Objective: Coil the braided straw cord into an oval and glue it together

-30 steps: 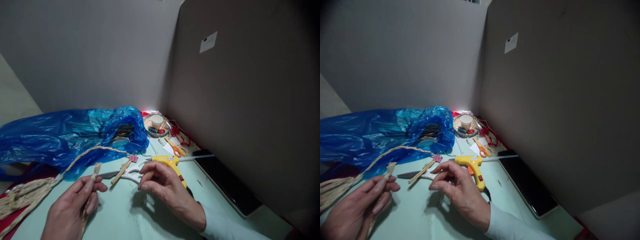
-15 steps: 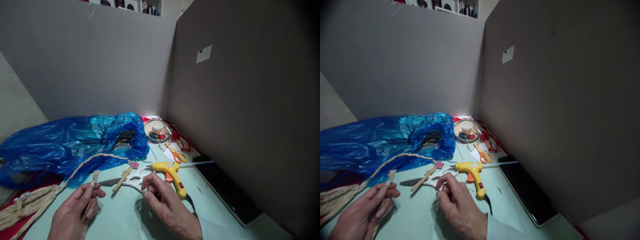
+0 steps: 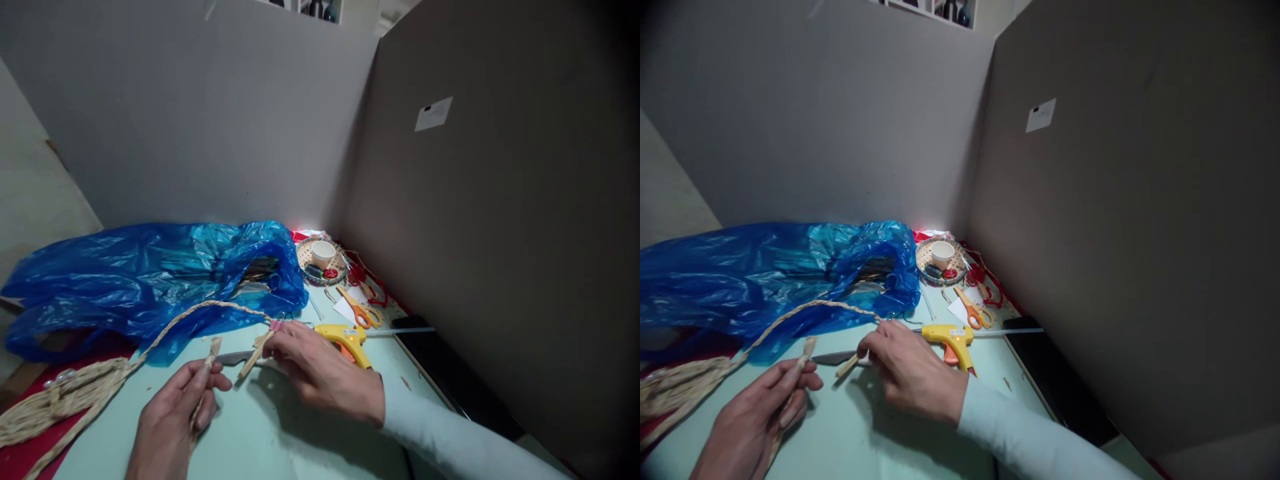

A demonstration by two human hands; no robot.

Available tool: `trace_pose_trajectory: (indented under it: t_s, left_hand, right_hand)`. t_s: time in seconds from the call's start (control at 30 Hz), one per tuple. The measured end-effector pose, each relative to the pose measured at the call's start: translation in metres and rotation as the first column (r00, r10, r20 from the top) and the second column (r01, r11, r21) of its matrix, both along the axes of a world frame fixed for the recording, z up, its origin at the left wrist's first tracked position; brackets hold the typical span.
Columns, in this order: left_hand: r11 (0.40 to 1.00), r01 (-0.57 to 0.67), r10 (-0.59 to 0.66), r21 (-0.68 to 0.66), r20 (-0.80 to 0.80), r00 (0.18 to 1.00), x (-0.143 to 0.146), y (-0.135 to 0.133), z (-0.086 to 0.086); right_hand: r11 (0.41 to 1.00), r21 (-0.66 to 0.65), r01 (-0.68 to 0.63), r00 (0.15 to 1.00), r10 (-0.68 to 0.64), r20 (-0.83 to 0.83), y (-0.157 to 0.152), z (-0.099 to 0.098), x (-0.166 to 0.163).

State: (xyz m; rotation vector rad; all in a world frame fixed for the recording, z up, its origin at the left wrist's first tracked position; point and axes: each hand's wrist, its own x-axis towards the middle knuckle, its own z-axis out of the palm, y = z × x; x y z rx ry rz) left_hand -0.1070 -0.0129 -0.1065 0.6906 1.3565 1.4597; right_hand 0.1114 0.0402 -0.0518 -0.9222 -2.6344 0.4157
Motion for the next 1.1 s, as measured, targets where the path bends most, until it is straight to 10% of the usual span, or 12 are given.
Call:
trace_pose_trajectory:
  t_s: [0.27,0.5,0.73,1.1]
  left_hand:
    - [1.000,0.006,-0.006,0.018,-0.009,1.000,0.001,0.000,0.002]
    - [1.000,0.013,-0.013,0.021,0.002,1.000,0.000,0.002,0.001]
    - [0.999,0.028,-0.028,0.031,-0.013,1.000,0.000,0.001,0.002]
    - [0.997,0.072,-0.071,0.022,-0.043,0.997,0.004,-0.003,0.010]
  right_hand:
    - [0.996,0.089,0.012,0.982,-0.028,0.187,0.057,-0.026,-0.038]
    - [0.975,-0.002,0.224,0.972,-0.223,-0.073,0.074,-0.014,-0.039]
    - [0.920,-0.323,0.222,0.793,-0.363,-0.489,0.041,0.012,0.004]
    - [0.807,-0.590,-0.006,0.649,-0.445,-0.617,-0.018,-0.017,0.036]
